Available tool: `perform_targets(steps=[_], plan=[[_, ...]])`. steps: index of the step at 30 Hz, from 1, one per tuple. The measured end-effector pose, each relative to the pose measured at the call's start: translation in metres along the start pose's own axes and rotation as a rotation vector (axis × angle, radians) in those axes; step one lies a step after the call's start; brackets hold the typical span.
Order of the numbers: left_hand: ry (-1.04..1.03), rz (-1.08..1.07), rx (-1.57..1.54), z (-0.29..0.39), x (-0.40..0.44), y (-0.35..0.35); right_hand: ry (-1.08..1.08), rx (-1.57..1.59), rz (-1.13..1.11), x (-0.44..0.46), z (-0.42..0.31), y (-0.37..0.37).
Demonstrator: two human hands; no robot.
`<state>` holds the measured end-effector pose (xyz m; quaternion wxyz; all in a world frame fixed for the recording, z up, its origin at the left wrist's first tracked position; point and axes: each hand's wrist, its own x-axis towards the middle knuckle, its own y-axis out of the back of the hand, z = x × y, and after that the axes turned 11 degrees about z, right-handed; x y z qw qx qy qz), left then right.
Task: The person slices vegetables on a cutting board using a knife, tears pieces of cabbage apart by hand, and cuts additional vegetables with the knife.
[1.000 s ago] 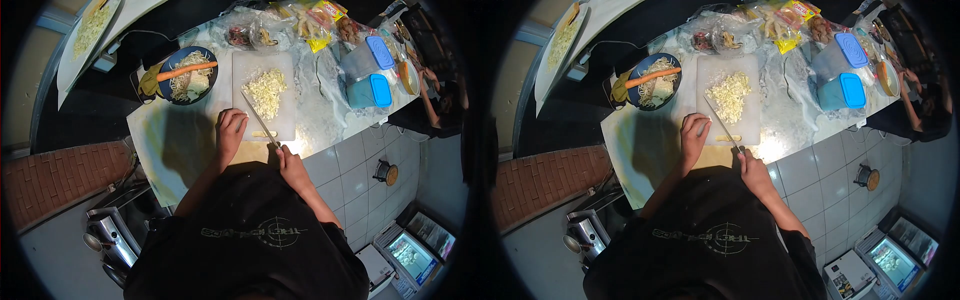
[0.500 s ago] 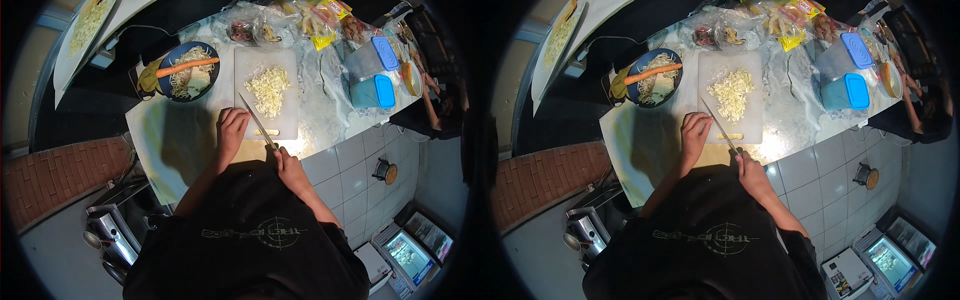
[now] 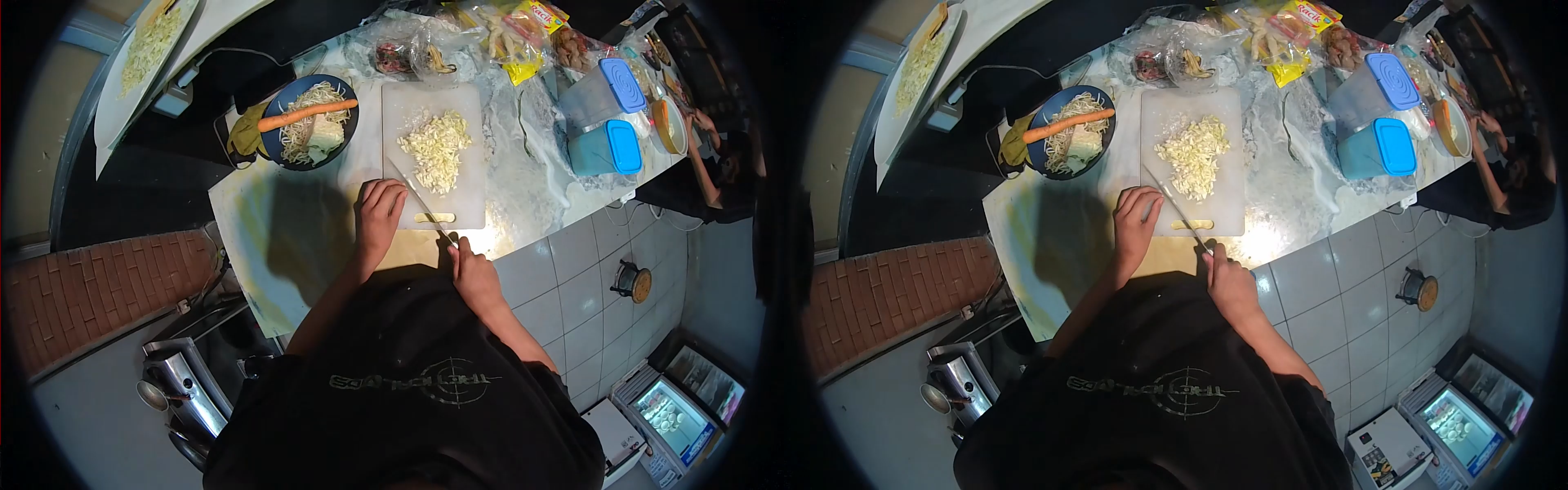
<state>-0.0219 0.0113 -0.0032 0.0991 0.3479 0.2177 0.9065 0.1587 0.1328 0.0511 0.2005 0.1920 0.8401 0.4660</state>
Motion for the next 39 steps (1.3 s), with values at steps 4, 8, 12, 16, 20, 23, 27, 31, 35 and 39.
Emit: perform_targets(steps=[4, 8, 12, 16, 20, 23, 27, 31, 35, 39], plan=[[-0.009, 0.004, -0.021, 0.000, 0.000, -0.001, -0.046, 0.085, -0.001, -0.003, 0.010, 0.006], [-0.041, 0.002, 0.024, 0.003, 0.001, 0.001, -0.079, 0.208, -0.030, -0.004, 0.009, 0.014], [-0.052, -0.006, 0.021, 0.001, -0.003, 0.000, -0.089, 0.247, -0.033, -0.004, 0.008, 0.012], [-0.081, -0.005, 0.026, 0.000, -0.003, 0.000, -0.077, 0.293, -0.018, -0.004, 0.005, 0.013], [-0.090, -0.005, 0.033, 0.000, -0.002, 0.001, -0.064, 0.264, -0.039, -0.001, 0.005, 0.013], [-0.075, -0.006, 0.028, 0.000, -0.003, 0.001, -0.044, 0.184, -0.056, 0.001, 0.005, 0.005], [-0.080, -0.001, 0.047, -0.002, -0.003, -0.001, -0.040, 0.048, -0.045, 0.008, -0.002, -0.001], [-0.068, -0.002, 0.048, 0.001, -0.003, 0.000, -0.001, 0.184, -0.041, 0.018, 0.007, 0.001], [-0.084, 0.000, 0.049, 0.002, -0.002, 0.000, -0.047, 0.225, -0.065, 0.011, 0.008, 0.013], [-0.084, 0.011, 0.029, 0.004, 0.000, 0.000, -0.087, 0.231, -0.058, 0.006, 0.006, 0.020]])
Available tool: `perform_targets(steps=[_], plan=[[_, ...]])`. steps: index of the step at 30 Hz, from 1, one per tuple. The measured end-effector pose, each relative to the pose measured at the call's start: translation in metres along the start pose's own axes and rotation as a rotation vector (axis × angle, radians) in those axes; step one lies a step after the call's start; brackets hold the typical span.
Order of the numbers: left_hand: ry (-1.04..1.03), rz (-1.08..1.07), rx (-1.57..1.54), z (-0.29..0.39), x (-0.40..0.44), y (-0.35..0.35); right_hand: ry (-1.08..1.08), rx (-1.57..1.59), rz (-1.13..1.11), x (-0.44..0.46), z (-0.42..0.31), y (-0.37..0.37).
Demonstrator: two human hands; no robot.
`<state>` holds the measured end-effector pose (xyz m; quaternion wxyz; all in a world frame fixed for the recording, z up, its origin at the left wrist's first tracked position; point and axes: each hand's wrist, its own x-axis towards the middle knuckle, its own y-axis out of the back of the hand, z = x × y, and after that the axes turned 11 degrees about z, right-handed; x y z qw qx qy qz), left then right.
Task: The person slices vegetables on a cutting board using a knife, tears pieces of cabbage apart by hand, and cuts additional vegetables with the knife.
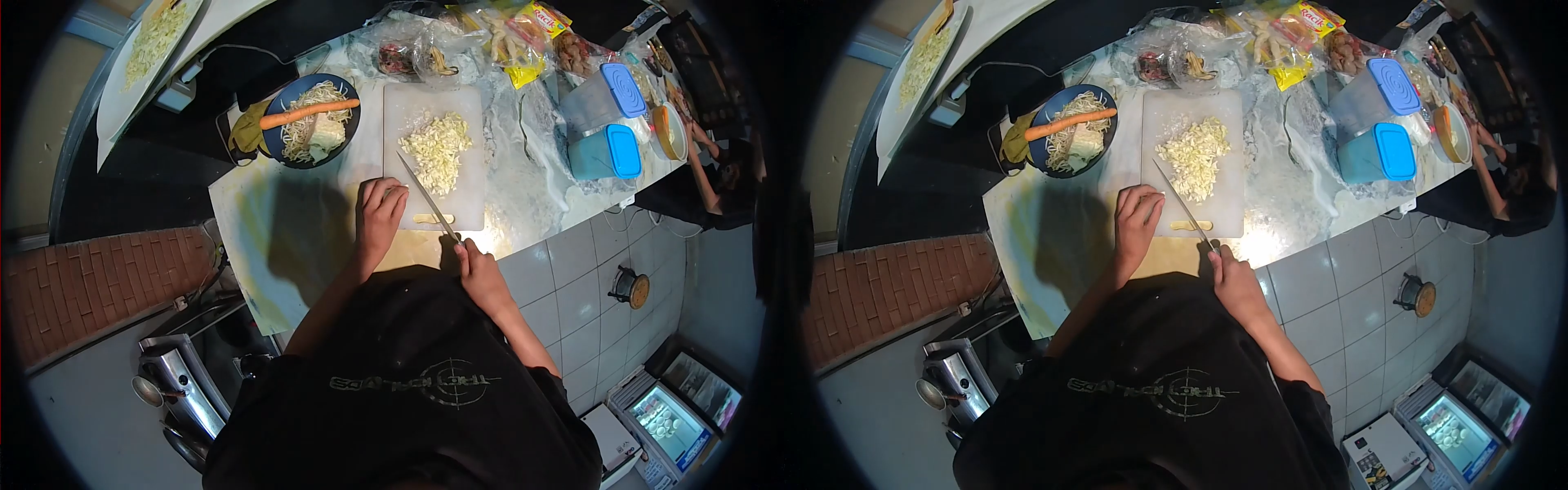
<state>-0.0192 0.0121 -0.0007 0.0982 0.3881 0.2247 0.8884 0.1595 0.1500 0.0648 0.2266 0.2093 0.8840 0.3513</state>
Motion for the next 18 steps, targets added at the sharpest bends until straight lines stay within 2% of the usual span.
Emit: perform_targets(steps=[8, 18], plan=[[0.023, -0.010, 0.023, -0.002, -0.004, 0.000, 0.017, 0.060, 0.002, -0.003, 0.000, -0.003], [0.006, -0.019, 0.001, -0.001, -0.002, 0.000, 0.071, -0.020, -0.008, 0.003, 0.011, -0.016]])
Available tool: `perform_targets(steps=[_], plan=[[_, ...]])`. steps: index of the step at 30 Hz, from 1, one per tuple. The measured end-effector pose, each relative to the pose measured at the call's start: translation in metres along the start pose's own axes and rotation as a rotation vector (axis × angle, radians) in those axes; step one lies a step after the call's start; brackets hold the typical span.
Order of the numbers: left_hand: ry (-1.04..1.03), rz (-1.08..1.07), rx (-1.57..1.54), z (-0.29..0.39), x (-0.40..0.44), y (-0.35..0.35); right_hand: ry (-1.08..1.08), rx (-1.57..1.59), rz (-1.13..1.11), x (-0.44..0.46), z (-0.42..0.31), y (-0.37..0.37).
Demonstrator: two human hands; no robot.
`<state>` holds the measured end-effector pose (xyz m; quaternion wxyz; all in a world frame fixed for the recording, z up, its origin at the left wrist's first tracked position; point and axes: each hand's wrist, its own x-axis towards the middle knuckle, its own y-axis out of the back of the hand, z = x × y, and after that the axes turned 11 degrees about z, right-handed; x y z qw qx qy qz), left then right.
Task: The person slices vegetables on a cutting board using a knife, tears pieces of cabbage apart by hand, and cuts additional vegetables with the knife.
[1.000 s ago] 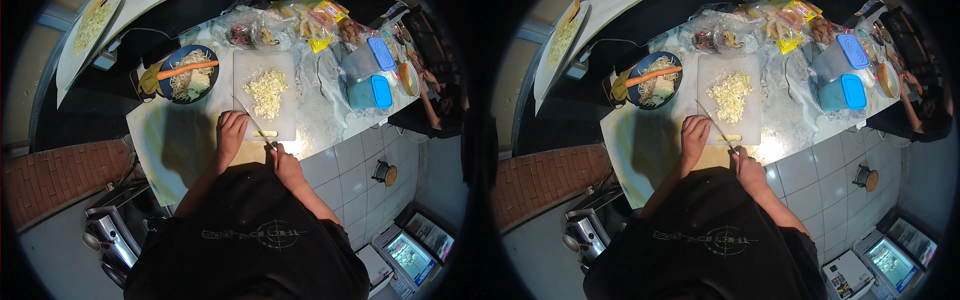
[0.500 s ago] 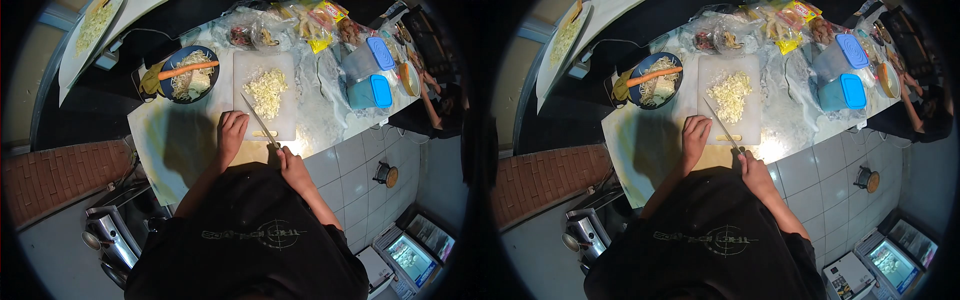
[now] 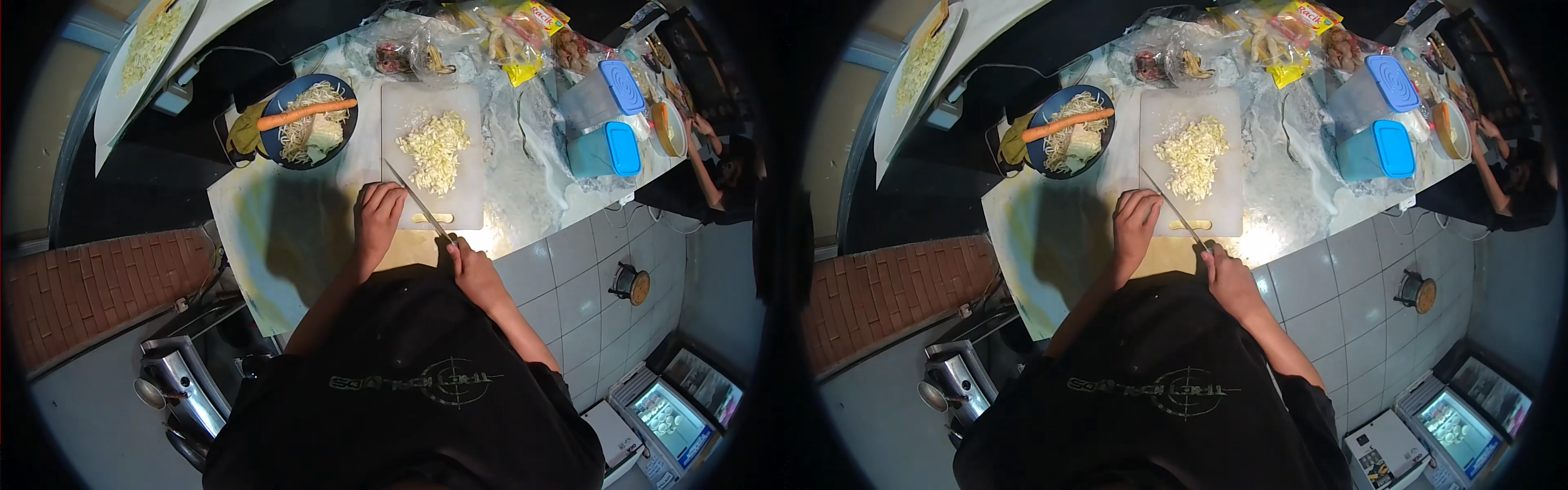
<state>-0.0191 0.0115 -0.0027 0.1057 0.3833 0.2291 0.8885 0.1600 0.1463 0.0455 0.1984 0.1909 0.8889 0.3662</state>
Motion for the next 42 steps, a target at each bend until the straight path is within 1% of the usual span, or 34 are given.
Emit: perform_targets(steps=[4, 8, 11, 14, 16, 23, 25, 28, 42], plan=[[0.012, 0.004, 0.008, 0.000, -0.002, 0.001, -0.008, -0.133, -0.017, 0.001, -0.006, -0.005], [0.012, 0.016, 0.004, 0.000, -0.003, 0.000, 0.001, -0.093, 0.003, -0.002, -0.001, -0.003], [0.012, 0.004, 0.003, 0.001, -0.002, 0.000, -0.045, -0.127, 0.057, -0.005, 0.005, 0.001], [-0.019, 0.012, -0.036, 0.000, -0.002, -0.002, -0.011, -0.083, 0.106, -0.009, 0.004, 0.004], [-0.013, 0.006, -0.043, 0.000, -0.002, -0.002, -0.036, 0.030, 0.063, -0.011, -0.002, 0.007], [-0.003, -0.016, -0.046, 0.001, -0.001, -0.001, -0.068, 0.033, 0.021, -0.010, -0.009, 0.010], [-0.001, -0.008, -0.056, 0.002, -0.002, -0.002, -0.116, 0.094, 0.017, -0.010, -0.013, 0.013], [-0.003, 0.005, -0.064, 0.001, -0.001, -0.002, -0.112, 0.111, 0.009, -0.010, -0.013, 0.011], [0.026, -0.024, -0.061, 0.001, 0.001, 0.000, -0.094, 0.073, -0.002, -0.012, -0.021, 0.014]])
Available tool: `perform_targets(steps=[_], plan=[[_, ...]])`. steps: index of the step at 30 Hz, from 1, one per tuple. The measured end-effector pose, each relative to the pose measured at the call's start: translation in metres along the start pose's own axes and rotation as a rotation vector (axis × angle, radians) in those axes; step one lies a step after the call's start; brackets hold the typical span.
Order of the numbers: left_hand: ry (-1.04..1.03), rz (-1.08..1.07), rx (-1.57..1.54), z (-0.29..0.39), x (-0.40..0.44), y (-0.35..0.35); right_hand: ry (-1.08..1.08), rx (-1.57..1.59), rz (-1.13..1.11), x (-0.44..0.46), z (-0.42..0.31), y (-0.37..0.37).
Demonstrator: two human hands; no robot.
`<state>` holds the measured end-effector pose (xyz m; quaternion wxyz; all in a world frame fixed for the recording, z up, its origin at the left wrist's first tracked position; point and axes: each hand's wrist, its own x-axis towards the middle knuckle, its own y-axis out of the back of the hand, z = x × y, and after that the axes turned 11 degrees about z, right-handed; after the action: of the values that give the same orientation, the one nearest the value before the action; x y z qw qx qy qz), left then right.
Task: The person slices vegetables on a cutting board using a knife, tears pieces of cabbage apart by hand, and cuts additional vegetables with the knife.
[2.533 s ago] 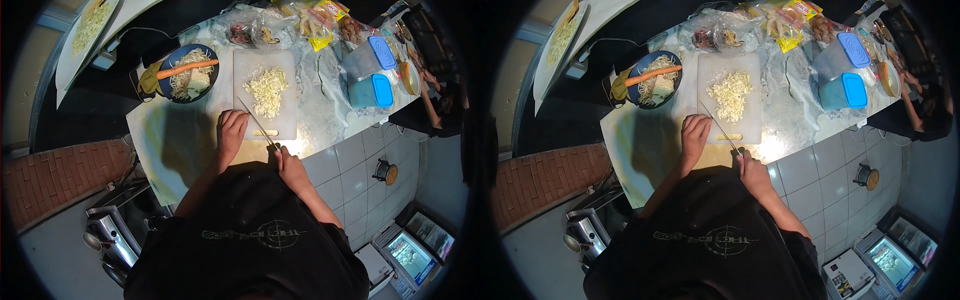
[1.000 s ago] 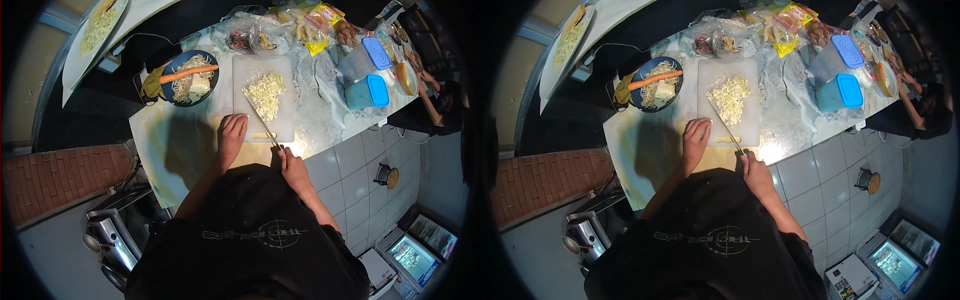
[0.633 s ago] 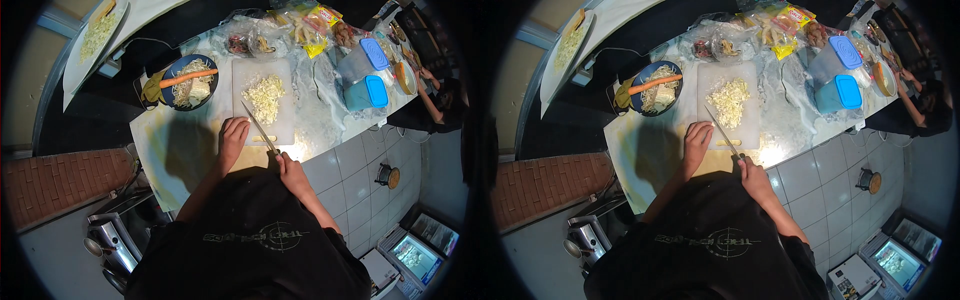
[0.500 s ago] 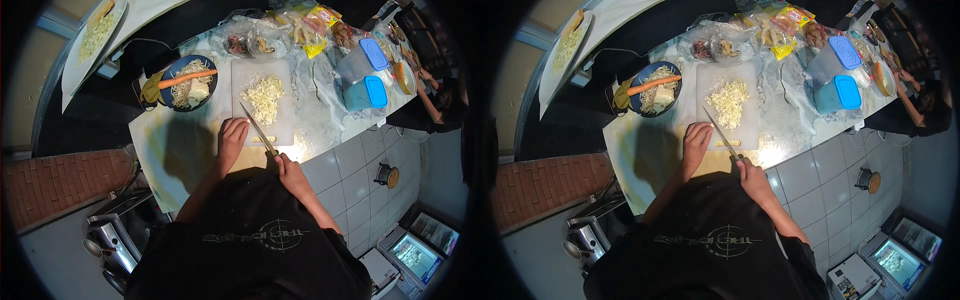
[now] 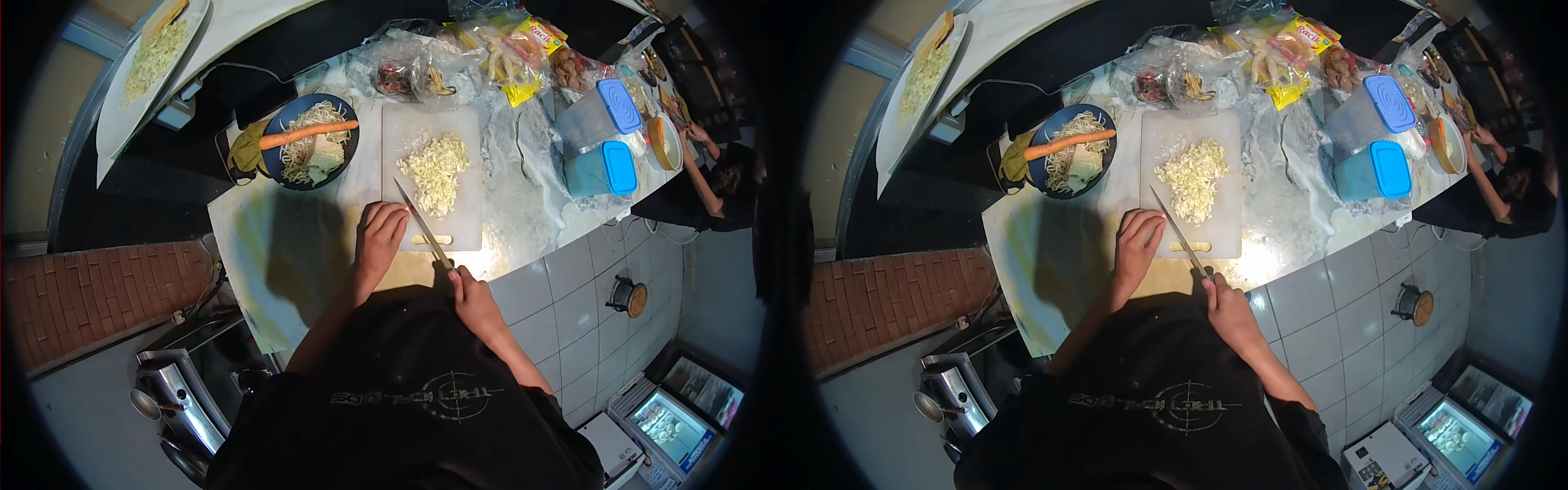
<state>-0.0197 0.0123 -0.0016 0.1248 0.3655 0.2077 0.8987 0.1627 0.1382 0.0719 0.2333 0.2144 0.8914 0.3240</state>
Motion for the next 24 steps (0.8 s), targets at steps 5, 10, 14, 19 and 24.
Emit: perform_targets(steps=[5, 10, 14, 19, 24], plan=[[0.014, -0.007, 0.007, 0.001, 0.000, 0.000, -0.012, 0.014, 0.015, -0.001, 0.005, -0.004], [0.019, 0.002, -0.009, 0.001, 0.001, -0.001, -0.019, -0.032, -0.010, 0.000, 0.001, -0.003], [0.046, 0.000, -0.016, 0.001, 0.000, -0.002, -0.037, -0.053, -0.069, 0.001, -0.002, -0.003], [0.058, -0.001, -0.013, 0.000, -0.001, -0.002, -0.010, -0.093, -0.032, 0.003, 0.006, -0.017], [0.068, -0.010, -0.010, 0.000, -0.003, -0.002, 0.047, -0.110, 0.012, 0.010, 0.014, -0.028]])
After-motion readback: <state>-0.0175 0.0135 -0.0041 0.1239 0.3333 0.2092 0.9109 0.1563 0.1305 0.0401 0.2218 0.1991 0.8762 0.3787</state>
